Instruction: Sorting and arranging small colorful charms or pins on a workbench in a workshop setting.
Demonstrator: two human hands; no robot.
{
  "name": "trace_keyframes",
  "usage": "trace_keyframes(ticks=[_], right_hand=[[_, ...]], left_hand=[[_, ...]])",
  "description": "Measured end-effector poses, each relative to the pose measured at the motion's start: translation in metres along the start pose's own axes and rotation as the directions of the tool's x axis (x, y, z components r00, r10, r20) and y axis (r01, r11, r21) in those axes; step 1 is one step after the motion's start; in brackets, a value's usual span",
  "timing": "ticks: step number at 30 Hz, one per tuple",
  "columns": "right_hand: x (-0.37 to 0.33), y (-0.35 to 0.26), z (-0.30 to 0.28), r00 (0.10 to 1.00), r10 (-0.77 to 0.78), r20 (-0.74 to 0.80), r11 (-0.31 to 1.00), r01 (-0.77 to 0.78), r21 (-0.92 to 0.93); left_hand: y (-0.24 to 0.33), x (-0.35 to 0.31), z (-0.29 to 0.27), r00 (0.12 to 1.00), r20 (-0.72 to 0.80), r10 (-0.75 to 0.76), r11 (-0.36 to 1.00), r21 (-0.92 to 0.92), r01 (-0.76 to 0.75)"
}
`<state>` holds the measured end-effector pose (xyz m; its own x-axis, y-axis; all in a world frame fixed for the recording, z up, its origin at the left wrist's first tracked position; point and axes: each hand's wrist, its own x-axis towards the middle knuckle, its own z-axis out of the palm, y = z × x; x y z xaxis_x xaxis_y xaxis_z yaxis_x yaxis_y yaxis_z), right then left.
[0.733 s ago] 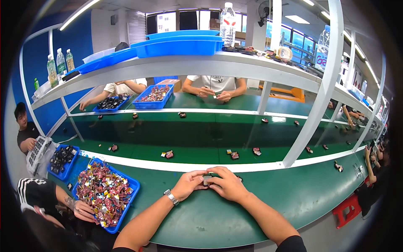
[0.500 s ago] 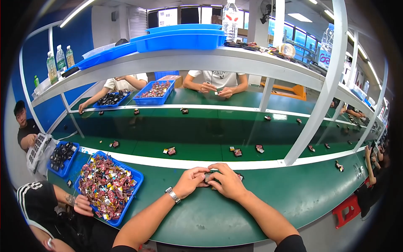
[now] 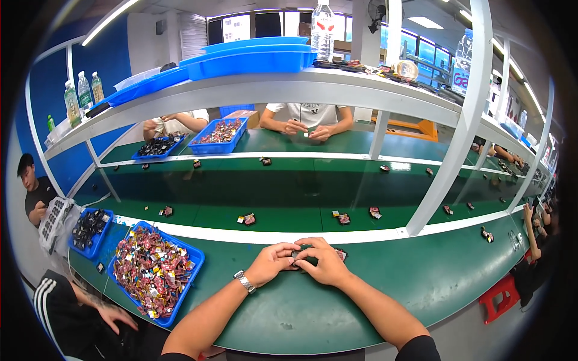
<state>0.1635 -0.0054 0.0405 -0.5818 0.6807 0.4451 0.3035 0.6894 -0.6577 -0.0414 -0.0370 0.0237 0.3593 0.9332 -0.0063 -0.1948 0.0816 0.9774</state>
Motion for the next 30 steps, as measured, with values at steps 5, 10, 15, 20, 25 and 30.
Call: trace_keyframes(ticks=[5,10,15,20,25,30], right_hand=[[-0.002,0.001,0.001,0.999,-0.018,-0.031,1.000,0.019,0.024],[-0.004,-0.003,0.011,0.989,-0.019,-0.144,0.999,0.014,-0.031],[-0.004,-0.005,0.014,0.989,-0.030,-0.142,1.000,0.028,-0.013],[-0.005,0.000,0.013,0.988,-0.055,-0.147,0.998,0.050,-0.037],[-0.004,-0.007,0.014,0.988,0.008,-0.155,1.000,-0.011,-0.021],[-0.004,-0.004,0.015,0.986,-0.002,-0.166,1.000,-0.001,-0.017]], left_hand=[[-0.001,0.001,0.000,1.000,0.004,-0.008,1.000,-0.001,0.008],[-0.002,0.000,-0.002,1.000,-0.006,-0.004,0.999,-0.047,0.004],[-0.003,0.000,-0.003,1.000,-0.010,-0.022,0.997,-0.075,0.022],[-0.004,0.000,-0.002,1.000,0.000,-0.017,0.996,-0.084,0.017],[-0.007,0.000,0.002,0.999,-0.052,0.015,0.996,-0.091,-0.019],[-0.007,0.000,0.001,0.999,-0.039,0.018,0.994,-0.108,-0.022]])
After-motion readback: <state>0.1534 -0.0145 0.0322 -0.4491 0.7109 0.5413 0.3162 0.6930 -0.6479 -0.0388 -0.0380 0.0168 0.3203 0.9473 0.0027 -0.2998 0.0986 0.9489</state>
